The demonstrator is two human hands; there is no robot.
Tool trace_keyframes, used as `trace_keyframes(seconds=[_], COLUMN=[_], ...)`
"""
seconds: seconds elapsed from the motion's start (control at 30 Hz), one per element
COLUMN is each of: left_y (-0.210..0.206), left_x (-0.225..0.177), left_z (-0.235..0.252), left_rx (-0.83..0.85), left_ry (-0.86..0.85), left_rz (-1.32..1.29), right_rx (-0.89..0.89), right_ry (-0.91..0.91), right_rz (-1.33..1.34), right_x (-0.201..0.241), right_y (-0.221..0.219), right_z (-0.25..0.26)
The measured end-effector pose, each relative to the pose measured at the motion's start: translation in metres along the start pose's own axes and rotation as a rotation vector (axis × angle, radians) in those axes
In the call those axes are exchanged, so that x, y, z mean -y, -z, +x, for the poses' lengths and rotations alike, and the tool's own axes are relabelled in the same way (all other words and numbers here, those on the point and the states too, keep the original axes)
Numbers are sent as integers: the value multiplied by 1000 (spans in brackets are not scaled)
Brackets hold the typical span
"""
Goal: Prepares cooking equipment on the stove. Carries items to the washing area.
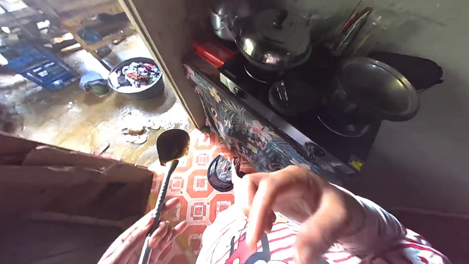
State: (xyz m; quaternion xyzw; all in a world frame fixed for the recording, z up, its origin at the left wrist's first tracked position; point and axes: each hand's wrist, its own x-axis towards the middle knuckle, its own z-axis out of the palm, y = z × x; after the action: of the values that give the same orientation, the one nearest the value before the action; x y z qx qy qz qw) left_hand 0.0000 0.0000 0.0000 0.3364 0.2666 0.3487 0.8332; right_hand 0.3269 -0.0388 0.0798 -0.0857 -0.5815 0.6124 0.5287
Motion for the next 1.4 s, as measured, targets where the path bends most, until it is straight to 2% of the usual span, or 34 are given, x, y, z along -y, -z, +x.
trace_keyframes(seconds=[0.17,0.33,0.43,0.5,0.57,0.67,0.77,0.9,1.03,1.2,1.4], left_y=[-23,-76,-110,-133,-150,-175,-195,-205,-209,-209,-208], left_x=[-67,-133,-142,-142,-137,-125,-121,-114,-115,-113,-108], left_z=[104,253,351,408,455,505,536,556,562,567,569], left_rx=[-7,-17,-54,-95,-60,19,98,155,198,219,203], left_ry=[4,-98,-298,-383,-428,-512,-444,-377,-327,-256,-227], left_rz=[250,580,857,1106,1301,1545,1709,1795,1843,1886,1926], right_rx=[-166,-330,-507,-626,-706,-735,-792,-891,-1005,-1042,-930], right_ry=[-135,-166,-174,-172,-153,-132,-160,-251,-426,-761,-923], right_rz=[-18,-238,-545,-648,-716,-856,-1146,-1503,-1742,-1901,-1907], right_x=[-21,-13,-4,0,4,17,41,80,122,167,166], right_y=[88,176,223,248,261,272,279,282,315,416,546], right_z=[9,39,43,42,43,48,52,58,71,95,116])
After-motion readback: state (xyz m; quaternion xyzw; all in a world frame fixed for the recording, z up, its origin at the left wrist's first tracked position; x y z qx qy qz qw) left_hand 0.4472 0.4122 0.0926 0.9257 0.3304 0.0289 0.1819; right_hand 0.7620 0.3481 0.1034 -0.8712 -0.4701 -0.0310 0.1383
